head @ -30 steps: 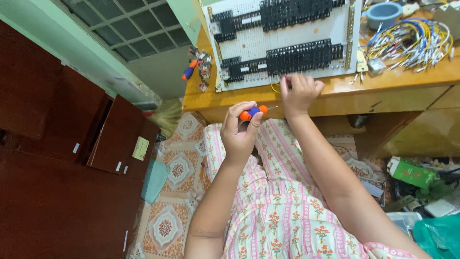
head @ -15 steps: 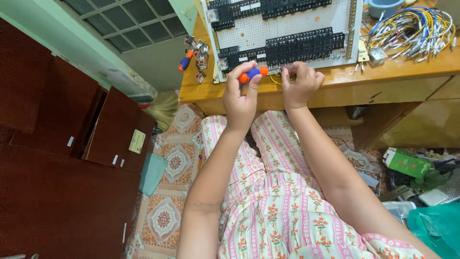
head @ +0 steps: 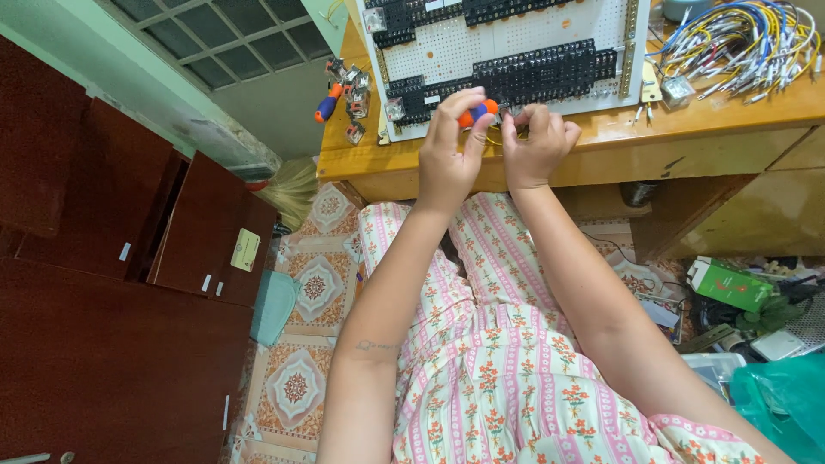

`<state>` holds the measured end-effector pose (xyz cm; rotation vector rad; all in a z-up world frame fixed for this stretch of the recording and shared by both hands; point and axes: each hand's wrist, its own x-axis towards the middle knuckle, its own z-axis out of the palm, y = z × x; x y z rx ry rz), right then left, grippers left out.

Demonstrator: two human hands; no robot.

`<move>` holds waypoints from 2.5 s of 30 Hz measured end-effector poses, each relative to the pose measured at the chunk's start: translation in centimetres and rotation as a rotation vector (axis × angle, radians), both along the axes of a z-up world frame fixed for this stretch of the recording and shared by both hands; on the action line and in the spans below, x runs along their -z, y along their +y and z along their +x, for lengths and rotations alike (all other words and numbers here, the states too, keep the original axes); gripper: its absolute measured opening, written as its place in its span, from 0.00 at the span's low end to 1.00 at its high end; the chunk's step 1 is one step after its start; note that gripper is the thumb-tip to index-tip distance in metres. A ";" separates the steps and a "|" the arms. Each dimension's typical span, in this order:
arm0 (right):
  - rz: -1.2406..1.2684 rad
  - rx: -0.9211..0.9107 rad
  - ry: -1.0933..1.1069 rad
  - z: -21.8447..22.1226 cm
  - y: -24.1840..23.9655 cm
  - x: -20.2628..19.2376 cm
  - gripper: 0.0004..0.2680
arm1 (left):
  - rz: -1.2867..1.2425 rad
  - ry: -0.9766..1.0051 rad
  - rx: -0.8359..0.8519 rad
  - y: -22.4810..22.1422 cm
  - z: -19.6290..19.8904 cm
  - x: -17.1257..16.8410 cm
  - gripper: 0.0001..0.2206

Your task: A person is using a screwdriver to connect or disconnect wires from terminal blocks on an electrical control panel.

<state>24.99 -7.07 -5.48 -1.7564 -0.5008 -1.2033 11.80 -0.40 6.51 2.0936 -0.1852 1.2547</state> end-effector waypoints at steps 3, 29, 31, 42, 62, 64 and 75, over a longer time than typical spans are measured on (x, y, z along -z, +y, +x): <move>-0.009 0.061 -0.041 0.2 0.1 0.1 0.09 | 0.275 0.030 0.048 0.2 0.5 0.4 0.10; -0.052 0.025 -0.057 0.7 0.2 0.6 0.07 | 0.544 -0.128 -0.128 -0.1 0.3 -0.9 0.24; -0.049 0.072 -0.057 1.2 0.6 1.2 0.05 | 0.592 -0.102 -0.233 -0.3 0.2 -0.9 0.23; -0.063 0.073 -0.056 0.7 0.3 0.8 0.04 | 0.597 -0.158 -0.238 0.1 0.4 -0.4 0.21; -0.136 -0.049 -0.016 -0.6 -1.1 -0.4 0.07 | 0.549 -0.051 -0.175 0.4 0.6 -0.4 0.23; -0.159 -0.092 -0.010 -0.5 -1.4 -0.4 0.06 | 0.546 0.004 -0.142 0.7 0.6 -0.2 0.25; -0.108 -0.156 0.036 -0.9 -1.5 -0.7 0.07 | 0.552 -0.118 -0.162 0.8 0.8 -0.6 0.21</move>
